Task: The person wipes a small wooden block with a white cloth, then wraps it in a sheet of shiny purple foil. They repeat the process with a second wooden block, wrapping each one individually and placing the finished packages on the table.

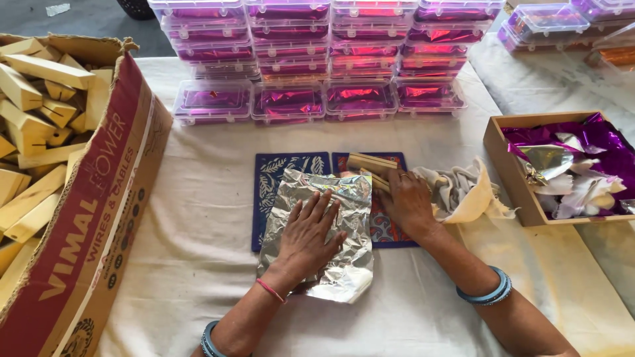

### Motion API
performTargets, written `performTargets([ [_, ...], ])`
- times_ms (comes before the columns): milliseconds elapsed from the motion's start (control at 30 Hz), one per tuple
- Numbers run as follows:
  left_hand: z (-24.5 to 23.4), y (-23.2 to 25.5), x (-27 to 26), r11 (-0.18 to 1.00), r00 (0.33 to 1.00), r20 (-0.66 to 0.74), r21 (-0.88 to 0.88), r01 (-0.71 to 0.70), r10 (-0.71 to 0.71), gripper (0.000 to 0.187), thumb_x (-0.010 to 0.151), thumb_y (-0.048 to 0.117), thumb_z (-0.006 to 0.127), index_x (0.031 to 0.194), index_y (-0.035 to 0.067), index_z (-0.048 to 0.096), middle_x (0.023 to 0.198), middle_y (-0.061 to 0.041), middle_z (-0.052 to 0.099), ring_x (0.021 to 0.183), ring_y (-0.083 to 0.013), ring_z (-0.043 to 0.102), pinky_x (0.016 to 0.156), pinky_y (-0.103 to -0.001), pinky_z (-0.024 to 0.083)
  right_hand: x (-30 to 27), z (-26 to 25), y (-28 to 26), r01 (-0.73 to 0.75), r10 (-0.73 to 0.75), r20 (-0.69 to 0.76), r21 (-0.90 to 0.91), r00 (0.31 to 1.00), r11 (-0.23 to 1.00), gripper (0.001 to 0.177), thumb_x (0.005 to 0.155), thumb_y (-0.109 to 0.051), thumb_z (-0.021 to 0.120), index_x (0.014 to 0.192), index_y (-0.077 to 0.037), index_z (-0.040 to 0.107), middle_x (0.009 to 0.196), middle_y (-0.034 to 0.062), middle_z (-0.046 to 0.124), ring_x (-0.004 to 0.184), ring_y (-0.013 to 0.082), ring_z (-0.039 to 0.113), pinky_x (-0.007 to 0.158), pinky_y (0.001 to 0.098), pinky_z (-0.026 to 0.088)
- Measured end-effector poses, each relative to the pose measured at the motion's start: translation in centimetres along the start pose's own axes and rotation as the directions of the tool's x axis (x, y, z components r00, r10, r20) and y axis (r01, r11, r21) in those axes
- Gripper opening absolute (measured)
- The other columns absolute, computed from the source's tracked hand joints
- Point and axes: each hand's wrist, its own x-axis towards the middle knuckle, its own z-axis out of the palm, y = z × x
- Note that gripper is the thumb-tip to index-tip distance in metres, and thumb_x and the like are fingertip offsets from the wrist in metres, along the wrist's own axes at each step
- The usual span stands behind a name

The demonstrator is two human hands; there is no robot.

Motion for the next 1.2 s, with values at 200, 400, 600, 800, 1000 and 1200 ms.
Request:
performTargets([
  [200,-0.2,0.1,0.1,0.999,0.999,0.028,-0.036,0.031,-0.030,0.070,0.098,0.056,0.047,0.154,0.015,0.041,0.166,-0.010,0.025,0.154,-0.0277,0.018,0.124,-0.047,0.010,0.3,-3.1,-0.5,0.042,0.033,-0.309,0.230,0.950,0.972,0.036,0.095,-0.023,0.077,0.122,-0.004,0.064,0.106,0.0184,0.070,0.094,0.0322,0.070,0.080,0.0435,0.057],
  [400,-0.6,0.3,-0.2,0.998,0.998,0.042,-0.038,0.047,-0.045,0.067,0.101,0.056,0.047,0.154,0.016,0.044,0.166,-0.011,0.029,0.156,-0.0275,0.020,0.127,-0.046,0.011,-1.4,-8.4,-7.6,0.254,-0.109,-0.268,0.595,0.957,0.762,0.037,0.094,-0.024,0.074,0.124,-0.007,0.063,0.114,0.0122,0.071,0.098,0.0226,0.072,0.076,0.0330,0.059],
  [600,0.2,-0.6,-0.7,0.990,0.976,-0.175,-0.022,-0.139,0.133,0.052,0.079,0.052,0.067,0.124,0.025,0.066,0.145,-0.005,0.056,0.147,-0.0306,0.035,0.119,-0.052,0.020,-0.4,-2.0,-10.9,0.265,-0.434,0.082,0.686,0.897,0.677,0.042,0.093,-0.028,0.076,0.127,-0.004,0.066,0.114,0.0125,0.070,0.105,0.0217,0.069,0.087,0.0345,0.056],
  [800,-1.8,0.5,-0.4,0.993,1.000,0.015,-0.118,0.003,-0.002,0.047,0.095,0.047,0.062,0.132,0.018,0.066,0.126,-0.002,0.067,0.124,-0.0212,0.058,0.112,-0.045,0.036,2.2,-0.6,-9.4,-0.189,-0.264,0.398,0.797,0.878,0.573,0.047,0.093,-0.036,0.074,0.124,-0.002,0.068,0.104,0.0073,0.072,0.095,0.0110,0.065,0.084,0.0299,0.057],
  [1000,-2.1,0.5,-0.4,0.998,0.997,-0.074,-0.048,-0.040,0.037,0.053,0.091,0.048,0.063,0.128,0.010,0.064,0.133,-0.011,0.059,0.133,-0.0290,0.048,0.118,-0.049,0.025,2.3,0.9,-7.6,-0.218,-0.245,0.373,0.845,0.895,0.489,0.047,0.090,-0.036,0.077,0.124,-0.003,0.070,0.107,0.0051,0.072,0.096,0.0079,0.065,0.082,0.0274,0.056],
  [1200,-0.3,-0.1,-0.2,0.990,0.932,-0.335,0.034,-0.137,0.140,0.057,0.086,0.039,0.063,0.132,0.006,0.065,0.135,-0.018,0.057,0.132,-0.0350,0.046,0.114,-0.056,0.029,3.4,3.5,-5.2,-0.199,-0.094,0.308,0.789,0.947,0.581,0.041,0.088,-0.034,0.080,0.115,-0.003,0.072,0.089,0.0024,0.074,0.080,0.0058,0.065,0.071,0.0260,0.056],
])
